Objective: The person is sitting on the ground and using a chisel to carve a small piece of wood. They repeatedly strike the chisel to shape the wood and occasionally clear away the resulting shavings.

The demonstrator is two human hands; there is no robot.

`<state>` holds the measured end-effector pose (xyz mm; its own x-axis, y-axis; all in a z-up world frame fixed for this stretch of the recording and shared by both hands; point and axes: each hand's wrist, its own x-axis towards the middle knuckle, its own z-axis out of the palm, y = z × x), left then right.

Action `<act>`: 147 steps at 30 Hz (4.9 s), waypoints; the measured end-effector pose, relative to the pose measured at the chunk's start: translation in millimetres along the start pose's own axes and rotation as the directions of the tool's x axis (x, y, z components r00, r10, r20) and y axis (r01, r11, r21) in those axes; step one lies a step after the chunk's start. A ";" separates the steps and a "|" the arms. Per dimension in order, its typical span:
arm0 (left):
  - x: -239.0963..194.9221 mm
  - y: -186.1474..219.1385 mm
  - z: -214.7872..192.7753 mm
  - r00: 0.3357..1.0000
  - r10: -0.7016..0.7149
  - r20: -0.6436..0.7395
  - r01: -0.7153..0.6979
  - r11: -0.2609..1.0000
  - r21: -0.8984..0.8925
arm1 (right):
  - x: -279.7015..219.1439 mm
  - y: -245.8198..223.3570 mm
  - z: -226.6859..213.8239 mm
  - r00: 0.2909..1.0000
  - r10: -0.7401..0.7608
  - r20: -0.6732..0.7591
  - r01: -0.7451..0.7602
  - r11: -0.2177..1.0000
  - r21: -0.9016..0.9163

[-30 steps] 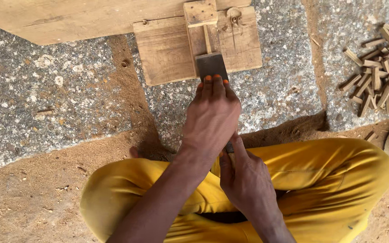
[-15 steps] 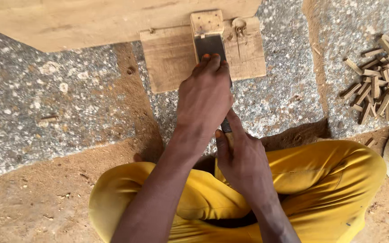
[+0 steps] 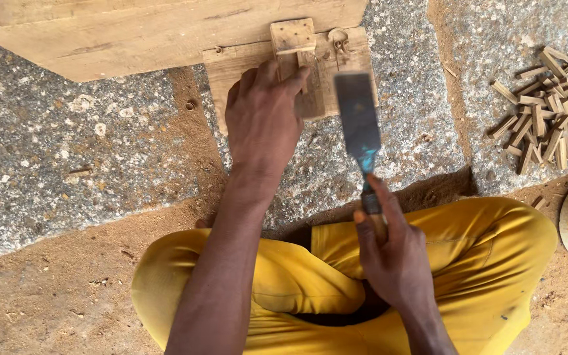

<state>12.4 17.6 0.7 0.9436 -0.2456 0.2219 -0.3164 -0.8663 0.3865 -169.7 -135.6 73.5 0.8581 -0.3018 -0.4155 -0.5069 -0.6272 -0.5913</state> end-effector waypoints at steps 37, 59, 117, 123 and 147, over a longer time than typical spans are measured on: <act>-30.6 45.1 -26.7 0.983 0.140 0.121 -0.162 0.965 0.205 | -12.9 -27.7 13.3 0.972 -0.235 -0.003 0.231 0.957 -0.174; -2.1 24.3 18.1 0.975 0.118 0.189 -0.126 0.992 0.029 | 26.0 -40.2 38.1 0.911 -0.395 -0.123 0.389 0.919 -0.066; -0.8 -16.0 16.4 0.998 0.053 0.028 -0.054 0.998 0.019 | -4.8 13.3 0.4 0.999 -0.040 0.029 0.040 0.999 -0.011; -1.0 -7.4 7.8 0.996 0.004 0.093 -0.005 1.000 0.005 | -8.3 11.4 2.7 0.989 -0.145 -0.018 0.144 0.989 -0.019; -31.7 44.4 16.9 0.942 0.188 0.277 -0.199 0.980 0.015 | -3.0 -19.3 11.4 0.953 -0.303 -0.015 0.296 0.939 -0.176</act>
<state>-29.9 -20.5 -4.3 0.8568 -0.5145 0.0337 -0.4967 -0.8062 0.3213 -163.4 -114.5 78.3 0.9725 -0.1085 -0.2063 -0.2077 -0.8047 -0.5562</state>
